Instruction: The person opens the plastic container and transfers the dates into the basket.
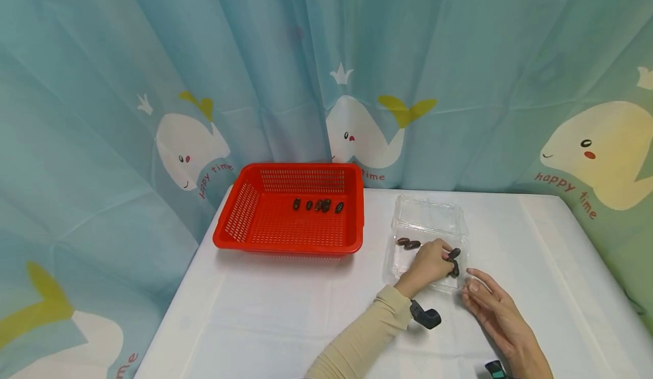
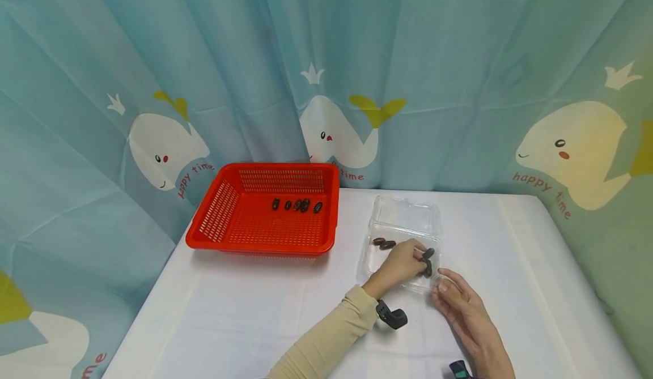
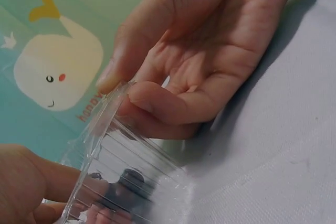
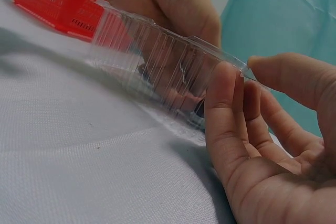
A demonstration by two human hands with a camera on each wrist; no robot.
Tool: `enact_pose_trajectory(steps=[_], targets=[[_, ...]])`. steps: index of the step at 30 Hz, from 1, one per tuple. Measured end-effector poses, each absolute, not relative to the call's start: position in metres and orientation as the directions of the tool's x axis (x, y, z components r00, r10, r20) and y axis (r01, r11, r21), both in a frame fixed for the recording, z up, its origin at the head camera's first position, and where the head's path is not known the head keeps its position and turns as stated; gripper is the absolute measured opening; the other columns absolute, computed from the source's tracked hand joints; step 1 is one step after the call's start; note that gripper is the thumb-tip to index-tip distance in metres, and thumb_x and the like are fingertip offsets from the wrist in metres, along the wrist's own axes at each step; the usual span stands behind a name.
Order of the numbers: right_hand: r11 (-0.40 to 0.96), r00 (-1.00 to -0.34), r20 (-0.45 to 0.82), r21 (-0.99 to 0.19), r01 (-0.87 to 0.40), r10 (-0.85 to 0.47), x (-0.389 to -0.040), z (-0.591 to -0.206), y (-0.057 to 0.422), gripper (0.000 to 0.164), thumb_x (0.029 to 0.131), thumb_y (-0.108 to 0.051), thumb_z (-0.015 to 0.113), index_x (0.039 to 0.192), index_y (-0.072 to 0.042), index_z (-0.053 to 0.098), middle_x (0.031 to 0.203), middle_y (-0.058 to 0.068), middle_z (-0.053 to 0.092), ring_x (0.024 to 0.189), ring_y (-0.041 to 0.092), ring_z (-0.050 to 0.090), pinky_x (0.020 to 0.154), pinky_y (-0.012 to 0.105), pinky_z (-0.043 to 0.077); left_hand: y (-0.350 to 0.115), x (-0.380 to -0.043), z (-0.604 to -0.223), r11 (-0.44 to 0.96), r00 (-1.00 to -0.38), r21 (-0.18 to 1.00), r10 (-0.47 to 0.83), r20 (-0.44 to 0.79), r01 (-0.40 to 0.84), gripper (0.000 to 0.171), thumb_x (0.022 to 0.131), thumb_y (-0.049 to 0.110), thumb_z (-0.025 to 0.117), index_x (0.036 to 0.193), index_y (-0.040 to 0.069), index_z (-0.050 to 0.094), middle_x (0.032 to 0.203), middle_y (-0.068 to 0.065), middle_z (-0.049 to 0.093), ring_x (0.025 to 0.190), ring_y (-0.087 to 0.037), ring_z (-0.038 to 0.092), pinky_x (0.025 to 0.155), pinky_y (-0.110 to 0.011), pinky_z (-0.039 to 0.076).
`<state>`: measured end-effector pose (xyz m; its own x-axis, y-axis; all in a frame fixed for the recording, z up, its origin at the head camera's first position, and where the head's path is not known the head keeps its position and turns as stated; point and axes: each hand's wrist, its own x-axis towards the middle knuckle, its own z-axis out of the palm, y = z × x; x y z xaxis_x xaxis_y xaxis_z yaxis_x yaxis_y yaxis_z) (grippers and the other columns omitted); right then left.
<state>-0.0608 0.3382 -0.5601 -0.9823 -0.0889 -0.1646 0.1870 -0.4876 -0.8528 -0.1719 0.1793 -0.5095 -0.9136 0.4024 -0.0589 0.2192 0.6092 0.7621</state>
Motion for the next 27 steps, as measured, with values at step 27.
enact_pose_trajectory(steps=[27], targets=[[-0.460, -0.981, -0.179, -0.866, 0.195, -0.079, -0.0603, -0.5624, 0.3392, 0.038, 0.110, -0.002, 0.045, 0.130, -0.029, 0.062, 0.110, -0.009, 0.070, 0.101, 0.005, 0.071, 0.093, 0.020, 0.059, 0.1713, -0.1728, -0.5019, 0.479, -0.887, 0.830, 0.461, 0.039, 0.286, 0.014, 0.086, 0.004, 0.080, 0.099, 0.009, 0.081, 0.088, 0.001, 0.075, 0.073, 0.008, 0.052, 0.067, -0.005, 0.041]])
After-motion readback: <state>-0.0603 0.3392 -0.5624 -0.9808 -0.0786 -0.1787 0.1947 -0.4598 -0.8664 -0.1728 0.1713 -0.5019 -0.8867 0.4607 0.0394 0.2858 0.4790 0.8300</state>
